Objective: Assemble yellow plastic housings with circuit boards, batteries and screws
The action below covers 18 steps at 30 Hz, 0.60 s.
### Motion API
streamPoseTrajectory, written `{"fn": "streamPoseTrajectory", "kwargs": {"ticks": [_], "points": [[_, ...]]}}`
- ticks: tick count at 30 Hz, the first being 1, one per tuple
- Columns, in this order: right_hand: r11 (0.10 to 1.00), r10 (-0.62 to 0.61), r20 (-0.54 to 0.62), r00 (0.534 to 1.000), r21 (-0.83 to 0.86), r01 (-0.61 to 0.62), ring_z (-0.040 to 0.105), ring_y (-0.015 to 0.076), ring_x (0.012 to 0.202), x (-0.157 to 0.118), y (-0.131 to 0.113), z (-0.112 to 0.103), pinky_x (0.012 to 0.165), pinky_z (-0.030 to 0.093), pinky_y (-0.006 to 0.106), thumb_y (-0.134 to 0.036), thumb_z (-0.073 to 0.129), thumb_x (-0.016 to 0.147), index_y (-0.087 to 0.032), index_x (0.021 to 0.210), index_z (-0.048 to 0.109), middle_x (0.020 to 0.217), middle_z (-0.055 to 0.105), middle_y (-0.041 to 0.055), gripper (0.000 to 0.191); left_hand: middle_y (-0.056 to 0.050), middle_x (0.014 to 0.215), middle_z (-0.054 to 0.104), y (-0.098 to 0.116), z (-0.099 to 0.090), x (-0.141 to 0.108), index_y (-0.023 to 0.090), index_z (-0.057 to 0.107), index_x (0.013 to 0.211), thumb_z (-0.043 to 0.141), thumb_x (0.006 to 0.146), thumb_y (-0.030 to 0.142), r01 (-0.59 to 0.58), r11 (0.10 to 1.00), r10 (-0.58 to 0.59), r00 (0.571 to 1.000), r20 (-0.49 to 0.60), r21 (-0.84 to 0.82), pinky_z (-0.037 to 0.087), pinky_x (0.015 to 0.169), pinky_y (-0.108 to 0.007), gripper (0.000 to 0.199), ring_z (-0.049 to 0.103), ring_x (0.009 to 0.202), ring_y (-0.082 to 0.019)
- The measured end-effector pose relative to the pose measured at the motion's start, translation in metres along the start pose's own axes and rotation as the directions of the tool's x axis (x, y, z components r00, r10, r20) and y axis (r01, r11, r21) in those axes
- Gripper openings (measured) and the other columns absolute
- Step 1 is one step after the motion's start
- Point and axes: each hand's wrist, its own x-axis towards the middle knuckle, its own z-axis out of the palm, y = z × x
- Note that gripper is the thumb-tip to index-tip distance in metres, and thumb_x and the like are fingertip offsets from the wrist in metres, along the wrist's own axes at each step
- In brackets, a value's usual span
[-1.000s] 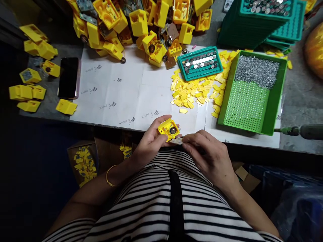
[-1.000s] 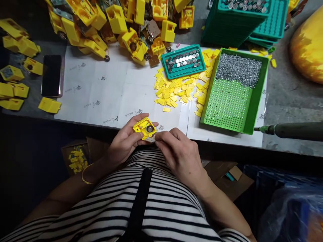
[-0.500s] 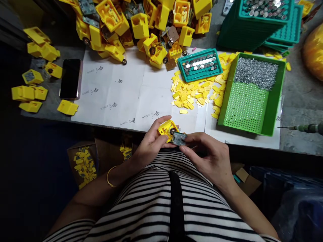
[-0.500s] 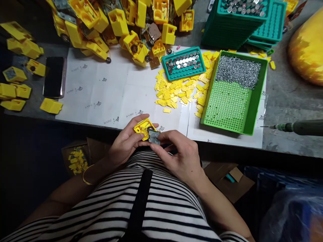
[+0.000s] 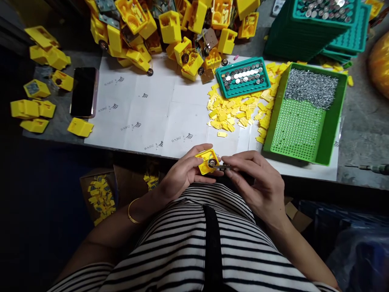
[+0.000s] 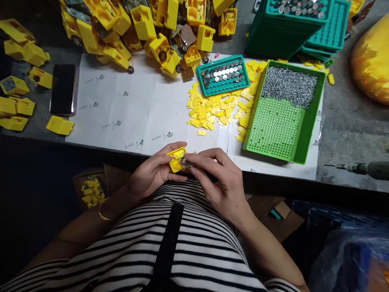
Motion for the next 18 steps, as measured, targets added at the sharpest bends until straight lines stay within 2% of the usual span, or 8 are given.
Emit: {"fn": "streamPoseTrajectory", "kwargs": {"ticks": [3,6,8,11,14,18], "points": [[0.992,-0.087,0.104,0.991,-0.08,0.095,0.066,0.0162,0.093,-0.0018,-0.0016,-0.0005,0.08,0.058,0.03,-0.015,0.058,0.091,-0.031,0.118,0.067,0.107,0.065,0.0054,0.032,-0.007,0.106,0.067,0.0017,0.0004,0.0001,0.023,0.054,0.125,0.055,0.09,0.033,0.009,1.0,-0.009,1.0,-0.013,0.011,0.058,0.074,-0.032,0.036,0.066,0.089,-0.018],[0.98,-0.138,0.198,0.971,-0.114,0.162,0.067,0.015,0.094,-0.0032,-0.0009,0.0017,0.08,0.059,0.028,-0.012,0.054,0.093,-0.03,0.121,0.064,0.106,0.067,0.005,0.034,-0.009,0.111,0.067,0.0032,0.0013,-0.0008,0.023,0.053,0.126,0.059,0.088,0.035,0.017,0.999,-0.015,0.999,-0.045,0.049,0.057,0.074,-0.03,0.04,0.066,0.09,-0.018],[0.973,-0.164,0.224,0.961,-0.121,0.194,0.068,0.0128,0.091,-0.0032,0.0006,0.0028,0.08,0.058,0.024,-0.01,0.055,0.092,-0.026,0.121,0.062,0.103,0.068,0.0045,0.034,-0.01,0.114,0.067,0.0038,0.0011,-0.0016,0.023,0.053,0.127,0.061,0.087,0.032,0.032,0.997,-0.028,0.998,-0.058,0.076,0.056,0.074,-0.028,0.041,0.065,0.091,-0.017],[0.961,-0.203,0.284,0.937,-0.125,0.246,0.068,0.0124,0.091,-0.0016,0.0025,0.0016,0.077,0.058,0.022,-0.008,0.056,0.091,-0.021,0.112,0.065,0.102,0.069,0.0056,0.026,-0.01,0.116,0.067,0.0043,-0.0004,-0.0025,0.024,0.053,0.127,0.061,0.088,0.03,0.051,0.995,-0.046,0.997,-0.058,0.088,0.055,0.074,-0.028,0.041,0.065,0.091,-0.017],[0.943,-0.242,0.342,0.908,-0.136,0.303,0.068,0.0156,0.092,0.0002,0.003,-0.0013,0.074,0.058,0.026,-0.011,0.056,0.091,-0.02,0.104,0.067,0.103,0.069,0.0072,0.019,-0.01,0.117,0.066,0.0057,-0.0017,-0.0028,0.024,0.052,0.128,0.058,0.087,0.024,0.069,0.994,-0.065,0.997,-0.047,0.081,0.055,0.075,-0.028,0.042,0.066,0.092,-0.017],[0.949,-0.258,0.334,0.907,-0.091,0.303,0.066,0.0178,0.102,0.0006,0.0015,-0.0031,0.082,0.057,0.03,-0.011,0.059,0.09,-0.02,0.108,0.066,0.112,0.067,0.0089,0.022,-0.009,0.117,0.067,0.0089,-0.0014,-0.0036,0.023,0.051,0.13,0.053,0.083,0.013,0.081,0.995,-0.08,0.997,-0.023,0.05,0.054,0.072,-0.024,0.049,0.065,0.097,-0.018]]}}
